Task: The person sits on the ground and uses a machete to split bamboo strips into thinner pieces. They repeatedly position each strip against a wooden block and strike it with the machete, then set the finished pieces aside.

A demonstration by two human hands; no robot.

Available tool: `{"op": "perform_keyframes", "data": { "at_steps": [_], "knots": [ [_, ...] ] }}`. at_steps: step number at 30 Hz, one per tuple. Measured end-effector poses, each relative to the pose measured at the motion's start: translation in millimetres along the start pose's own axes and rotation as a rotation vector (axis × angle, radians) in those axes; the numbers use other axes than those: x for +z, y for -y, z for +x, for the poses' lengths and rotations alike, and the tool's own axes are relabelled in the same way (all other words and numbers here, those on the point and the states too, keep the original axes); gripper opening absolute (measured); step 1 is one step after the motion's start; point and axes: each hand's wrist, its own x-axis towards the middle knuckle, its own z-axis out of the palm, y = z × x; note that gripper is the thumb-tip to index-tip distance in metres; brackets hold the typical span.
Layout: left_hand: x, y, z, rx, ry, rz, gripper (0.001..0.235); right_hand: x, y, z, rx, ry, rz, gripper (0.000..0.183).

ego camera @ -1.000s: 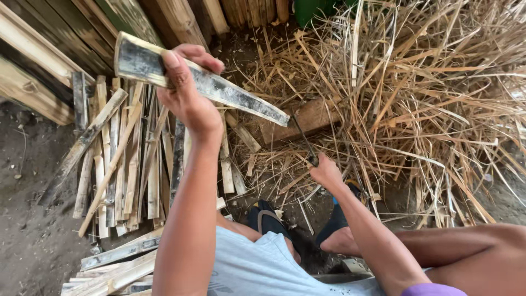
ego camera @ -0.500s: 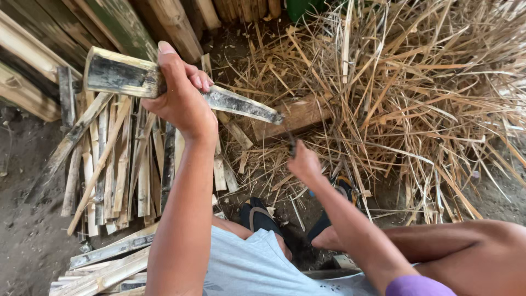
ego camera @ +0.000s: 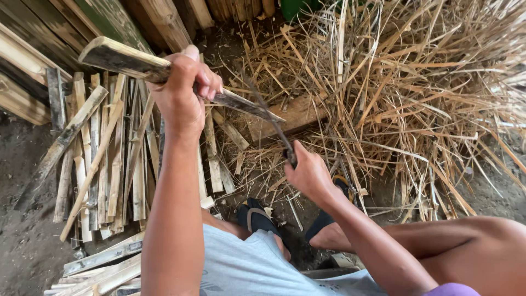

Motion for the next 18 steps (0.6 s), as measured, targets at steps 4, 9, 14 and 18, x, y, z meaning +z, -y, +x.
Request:
{"op": "perform_keyframes", "data": {
  "at_steps": [4,9,14,18],
  "knots": [
    [-3,4,3,0.072,-0.05,-0.015,0.035,18,-34,26,0.243,0.149,0.003,0.035],
    [-19,10,3,0.063,-0.171,-0.014,0.032,54,-79,33,-0.08,-0.075,-0.057,0.062],
    [-31,5,5,0.046,-0.242,-0.064,0.033,52,-100,70,0.267,0.185,-0.175,0.065],
    [-24,3,18,0.095,-0.349,0.011,0.032,50,-92,69,0.03,0.09,-0.198,0.071]
  ]
}}
